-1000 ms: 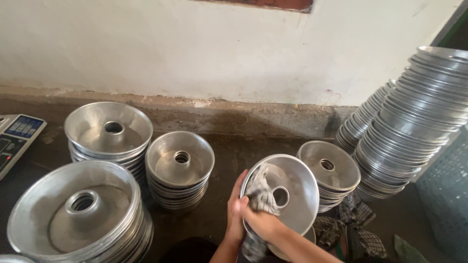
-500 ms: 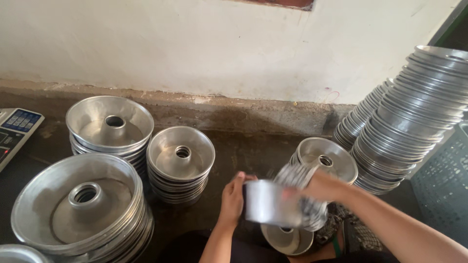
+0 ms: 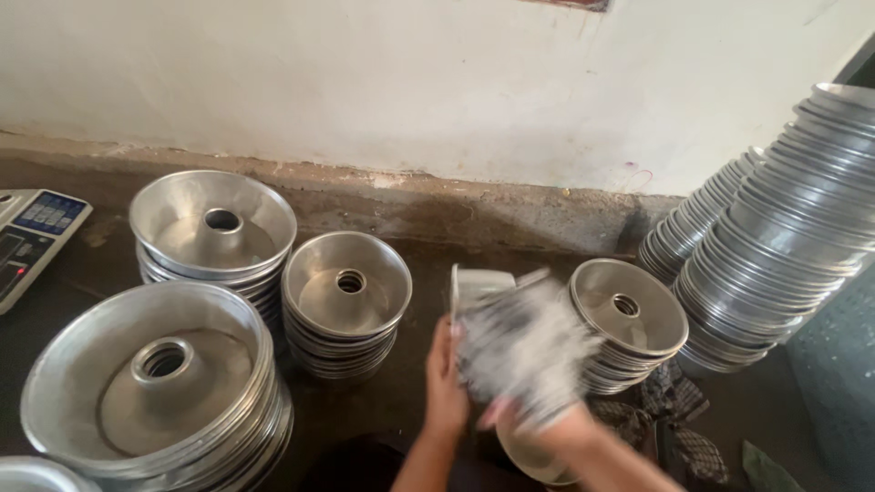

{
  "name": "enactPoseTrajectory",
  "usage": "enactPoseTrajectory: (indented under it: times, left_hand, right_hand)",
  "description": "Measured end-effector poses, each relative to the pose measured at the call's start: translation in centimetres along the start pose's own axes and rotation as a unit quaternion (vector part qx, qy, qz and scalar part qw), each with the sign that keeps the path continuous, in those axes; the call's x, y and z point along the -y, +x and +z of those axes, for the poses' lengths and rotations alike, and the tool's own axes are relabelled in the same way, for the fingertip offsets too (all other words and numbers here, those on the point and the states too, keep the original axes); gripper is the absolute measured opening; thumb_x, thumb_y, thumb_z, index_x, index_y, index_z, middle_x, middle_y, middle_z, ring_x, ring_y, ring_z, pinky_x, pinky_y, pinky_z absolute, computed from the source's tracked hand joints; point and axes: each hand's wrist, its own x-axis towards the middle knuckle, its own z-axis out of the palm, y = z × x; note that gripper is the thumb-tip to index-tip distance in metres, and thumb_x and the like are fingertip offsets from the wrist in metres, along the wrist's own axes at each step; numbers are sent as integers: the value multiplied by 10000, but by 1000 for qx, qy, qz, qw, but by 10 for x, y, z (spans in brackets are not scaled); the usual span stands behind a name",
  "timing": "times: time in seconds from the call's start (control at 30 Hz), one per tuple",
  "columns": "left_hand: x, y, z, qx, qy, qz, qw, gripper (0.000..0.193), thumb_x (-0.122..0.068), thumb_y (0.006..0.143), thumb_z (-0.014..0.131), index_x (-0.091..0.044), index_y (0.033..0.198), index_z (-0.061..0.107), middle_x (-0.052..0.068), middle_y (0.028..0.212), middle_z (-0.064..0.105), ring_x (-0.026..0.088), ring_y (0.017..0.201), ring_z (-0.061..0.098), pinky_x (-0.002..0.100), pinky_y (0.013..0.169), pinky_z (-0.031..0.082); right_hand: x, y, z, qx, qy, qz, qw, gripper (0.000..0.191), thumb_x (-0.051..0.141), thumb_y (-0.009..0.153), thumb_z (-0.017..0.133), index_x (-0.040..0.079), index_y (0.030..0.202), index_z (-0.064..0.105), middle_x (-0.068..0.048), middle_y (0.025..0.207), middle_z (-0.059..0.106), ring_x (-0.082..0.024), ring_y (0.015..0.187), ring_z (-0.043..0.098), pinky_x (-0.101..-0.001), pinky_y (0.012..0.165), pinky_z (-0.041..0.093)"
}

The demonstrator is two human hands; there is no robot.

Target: The person sits on the floor and wipes the inside and outside of several round metal parts with a cloth. They pick up each part, wipe it thoroughly, and place it back into a stack.

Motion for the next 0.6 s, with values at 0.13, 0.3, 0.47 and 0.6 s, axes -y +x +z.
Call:
enactPoseTrajectory:
  times: [0.13, 0.3, 0.47, 0.6]
  left_hand:
    - [0, -11, 3, 35, 169, 78, 982, 603, -486, 1065, 360, 21, 1216, 649, 133, 980, 802, 277, 860, 787, 399, 717, 619]
    - [-18, -22, 12, 57, 414, 113, 902, 456, -400, 1054, 432, -45, 1210, 672, 214, 742, 694, 372, 676, 707, 449, 611, 524]
    - [-25, -46, 23, 194, 455, 163, 854, 285, -309, 1037, 656, -37, 953, 672, 185, 693, 641, 348, 614, 650, 405, 571, 496]
    - [-22, -39, 23, 143, 219, 46, 964, 229, -211, 1002, 722, 18, 1005, 733, 49, 723, 637, 197, 592, 519, 346, 524, 385]
  right_hand:
    - [-3, -30, 38, 96, -79, -320, 939, 545, 310, 920, 648, 23, 1379, 581, -180, 1316, 687, -346, 1204, 656, -489, 981, 522]
    - [-61, -10, 68, 28, 93, 263, 960, 499, 428, 918, 618, 21, 1204, 652, -125, 1009, 723, -314, 841, 741, -469, 737, 602]
    - [-142, 66, 30, 96, 28, 305, 947, 581, 558, 934, 639, 68, 1239, 709, -68, 1088, 747, -222, 1023, 699, -392, 943, 532]
    - [-156, 60, -6, 171, 249, 322, 897, 701, 626, 888, 620, 106, 1358, 641, -24, 1314, 678, -187, 1229, 599, -369, 1064, 428]
